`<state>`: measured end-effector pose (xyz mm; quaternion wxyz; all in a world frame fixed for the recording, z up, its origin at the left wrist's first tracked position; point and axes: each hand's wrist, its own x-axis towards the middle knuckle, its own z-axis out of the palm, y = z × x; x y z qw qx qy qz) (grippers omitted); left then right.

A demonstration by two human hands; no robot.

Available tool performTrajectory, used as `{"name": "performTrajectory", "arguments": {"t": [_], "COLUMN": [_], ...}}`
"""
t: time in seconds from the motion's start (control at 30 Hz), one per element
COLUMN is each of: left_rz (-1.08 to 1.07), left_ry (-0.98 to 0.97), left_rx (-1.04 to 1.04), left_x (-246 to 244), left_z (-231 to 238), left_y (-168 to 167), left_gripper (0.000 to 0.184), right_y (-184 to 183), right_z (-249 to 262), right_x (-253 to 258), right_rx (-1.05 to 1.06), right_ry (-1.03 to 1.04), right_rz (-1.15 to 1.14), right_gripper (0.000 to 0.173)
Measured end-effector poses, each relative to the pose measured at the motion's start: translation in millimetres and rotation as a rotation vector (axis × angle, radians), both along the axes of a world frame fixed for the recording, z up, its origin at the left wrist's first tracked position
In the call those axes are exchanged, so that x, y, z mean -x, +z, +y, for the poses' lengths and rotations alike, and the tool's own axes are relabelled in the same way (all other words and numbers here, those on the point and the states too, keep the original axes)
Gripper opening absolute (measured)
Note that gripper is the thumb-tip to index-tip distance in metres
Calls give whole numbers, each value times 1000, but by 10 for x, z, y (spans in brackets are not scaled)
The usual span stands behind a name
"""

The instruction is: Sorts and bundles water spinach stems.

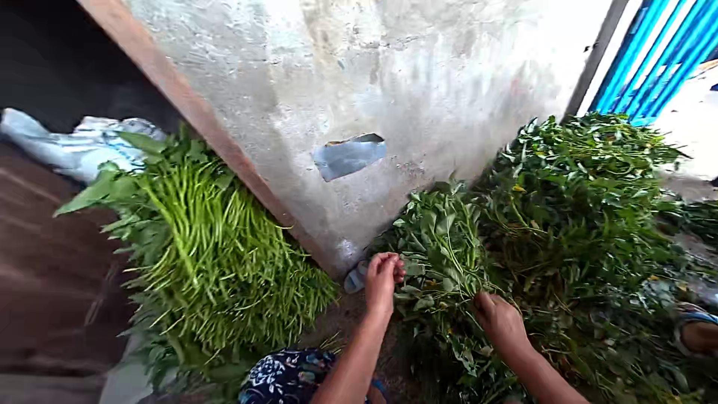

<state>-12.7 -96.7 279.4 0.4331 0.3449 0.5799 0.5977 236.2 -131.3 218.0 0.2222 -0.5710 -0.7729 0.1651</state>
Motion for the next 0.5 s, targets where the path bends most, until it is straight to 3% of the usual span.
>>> {"name": "performTrajectory", "arguments": {"t": [0.07, 0.13, 0.27, 0.37, 0.5], "left_rz": [-17, -55, -102, 19, 137], "left_ry": [-27, -96, -287, -411, -411], "left_rx": [8, 67, 277, 419, 587], "left_x": [-79, -152, -265, -412, -508], "left_z": [-23, -66, -45, -20, -109], "left_y": [-276, -471, -810, -1018, -1138], "left_gripper": [19, 20, 24, 27, 31], "right_y": [-506, -725, -697, -696, -680], "right_z": [-74, -129, -221, -305, -397], "right_x": [8, 51, 101, 118, 219], "right_rx": [-257, -321, -135, -187, -299], "right_ry": [22, 97, 241, 302, 360], "right_rz": [-114, -166, -218, -252, -292], "right_gripper": [20, 13, 23, 24, 20]}}
